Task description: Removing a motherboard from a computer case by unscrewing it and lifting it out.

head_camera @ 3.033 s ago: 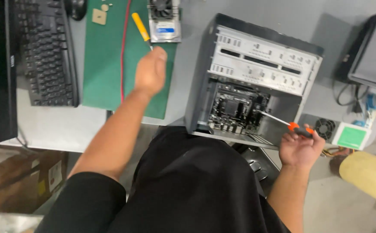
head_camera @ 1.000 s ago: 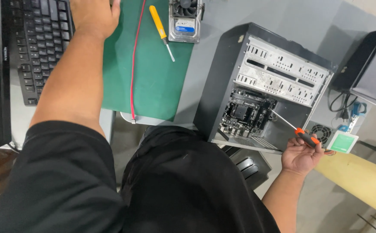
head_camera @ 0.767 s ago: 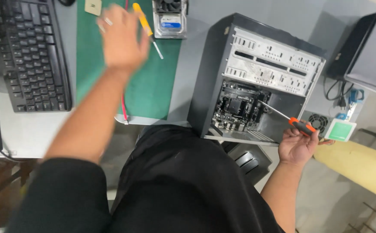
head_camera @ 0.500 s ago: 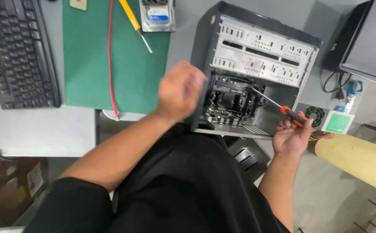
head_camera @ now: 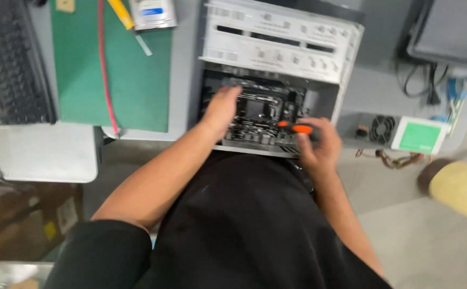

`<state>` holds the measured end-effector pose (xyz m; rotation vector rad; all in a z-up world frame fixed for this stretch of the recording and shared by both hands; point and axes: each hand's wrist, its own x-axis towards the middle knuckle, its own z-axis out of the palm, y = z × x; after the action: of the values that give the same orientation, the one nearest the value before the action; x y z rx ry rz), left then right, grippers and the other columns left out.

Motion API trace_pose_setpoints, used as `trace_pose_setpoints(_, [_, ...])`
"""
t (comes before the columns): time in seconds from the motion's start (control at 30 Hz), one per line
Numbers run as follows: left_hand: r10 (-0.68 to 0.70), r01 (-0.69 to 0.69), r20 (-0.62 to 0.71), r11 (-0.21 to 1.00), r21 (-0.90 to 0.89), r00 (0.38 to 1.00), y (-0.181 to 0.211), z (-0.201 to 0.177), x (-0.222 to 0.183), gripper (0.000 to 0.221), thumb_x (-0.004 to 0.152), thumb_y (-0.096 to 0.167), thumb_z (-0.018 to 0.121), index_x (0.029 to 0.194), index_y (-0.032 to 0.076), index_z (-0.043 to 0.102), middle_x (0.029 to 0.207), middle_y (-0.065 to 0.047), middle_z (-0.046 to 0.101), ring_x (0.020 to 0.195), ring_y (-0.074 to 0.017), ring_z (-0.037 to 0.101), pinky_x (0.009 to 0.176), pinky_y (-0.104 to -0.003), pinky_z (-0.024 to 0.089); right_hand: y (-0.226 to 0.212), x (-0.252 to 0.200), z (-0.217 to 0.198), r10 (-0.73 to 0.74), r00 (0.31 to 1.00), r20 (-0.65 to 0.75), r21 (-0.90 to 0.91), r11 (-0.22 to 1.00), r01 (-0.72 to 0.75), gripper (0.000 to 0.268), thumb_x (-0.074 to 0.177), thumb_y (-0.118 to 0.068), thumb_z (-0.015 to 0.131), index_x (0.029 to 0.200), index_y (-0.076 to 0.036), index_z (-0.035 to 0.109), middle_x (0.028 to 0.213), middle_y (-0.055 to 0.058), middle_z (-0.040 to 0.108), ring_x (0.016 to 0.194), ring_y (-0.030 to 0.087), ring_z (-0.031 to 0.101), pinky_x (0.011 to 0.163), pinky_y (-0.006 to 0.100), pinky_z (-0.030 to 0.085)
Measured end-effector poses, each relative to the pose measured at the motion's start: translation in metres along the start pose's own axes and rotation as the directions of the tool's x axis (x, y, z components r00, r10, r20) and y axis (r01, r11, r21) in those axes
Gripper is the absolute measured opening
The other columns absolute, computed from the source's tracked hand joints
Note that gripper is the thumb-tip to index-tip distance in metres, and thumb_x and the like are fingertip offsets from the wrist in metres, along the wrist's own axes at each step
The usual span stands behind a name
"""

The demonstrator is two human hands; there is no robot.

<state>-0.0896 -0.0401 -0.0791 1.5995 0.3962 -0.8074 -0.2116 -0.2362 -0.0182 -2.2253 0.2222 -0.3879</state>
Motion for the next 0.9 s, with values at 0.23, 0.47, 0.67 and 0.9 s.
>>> trace_pose_setpoints(0.23, [0.208,-0.227,0.090,0.869,0.439,0.974,0.006,-0.006,0.000,0.044,0.096,0.025,0.031,0.114,-0.009,0.053,0.115,-0.033,0.050,0.115,-0.0425,0.044,0.100,-0.048,0.030,-0.003,0.010,-0.006,-0.072,0.980,0.186,0.180,0.983,0.038,0.024,0.084,-0.028,0.059,0.100,-0.011,0.064,0.081,0.008,0.059,0.073,0.029,0.059,0.071,0.037,0.047])
trace_pose_setpoints(0.47, [-0.210,0.213,0.034,0.953,-0.215,0.977,-0.003,-0.007,0.007,0.069,0.089,0.052,0.037,0.137,0.003,0.028,0.136,-0.023,0.033,0.130,-0.0460,0.022,0.103,-0.058,0.012,-0.006,0.012,0.000,-0.039,0.975,0.220,0.124,0.992,0.012,0.022,0.086,-0.026,0.058,0.103,-0.013,0.063,0.081,0.008,0.058,0.074,0.031,0.058,0.070,0.038,0.045])
trace_pose_setpoints(0.67, [-0.462,0.449,0.016,0.852,-0.269,0.887,0.000,-0.007,0.009,0.057,0.087,0.056,0.029,0.121,0.010,0.039,0.107,-0.007,0.046,0.103,-0.0298,0.041,0.085,-0.050,0.023,-0.002,0.002,0.003,0.056,0.986,0.157,0.020,0.998,-0.060,0.026,0.086,-0.031,0.058,0.103,-0.012,0.063,0.089,0.008,0.065,0.074,0.029,0.062,0.060,0.034,0.049])
trace_pose_setpoints(0.9, [-0.421,0.418,0.063,0.853,-0.313,0.905,-0.022,0.003,0.025,0.055,0.089,0.049,0.030,0.126,0.010,0.041,0.129,-0.014,0.044,0.126,-0.0336,0.034,0.101,-0.050,0.020,-0.035,-0.007,0.028,0.026,0.988,0.155,-0.105,0.994,-0.010,0.029,0.086,-0.037,0.058,0.101,-0.012,0.065,0.084,0.003,0.065,0.066,0.023,0.062,0.058,0.032,0.050])
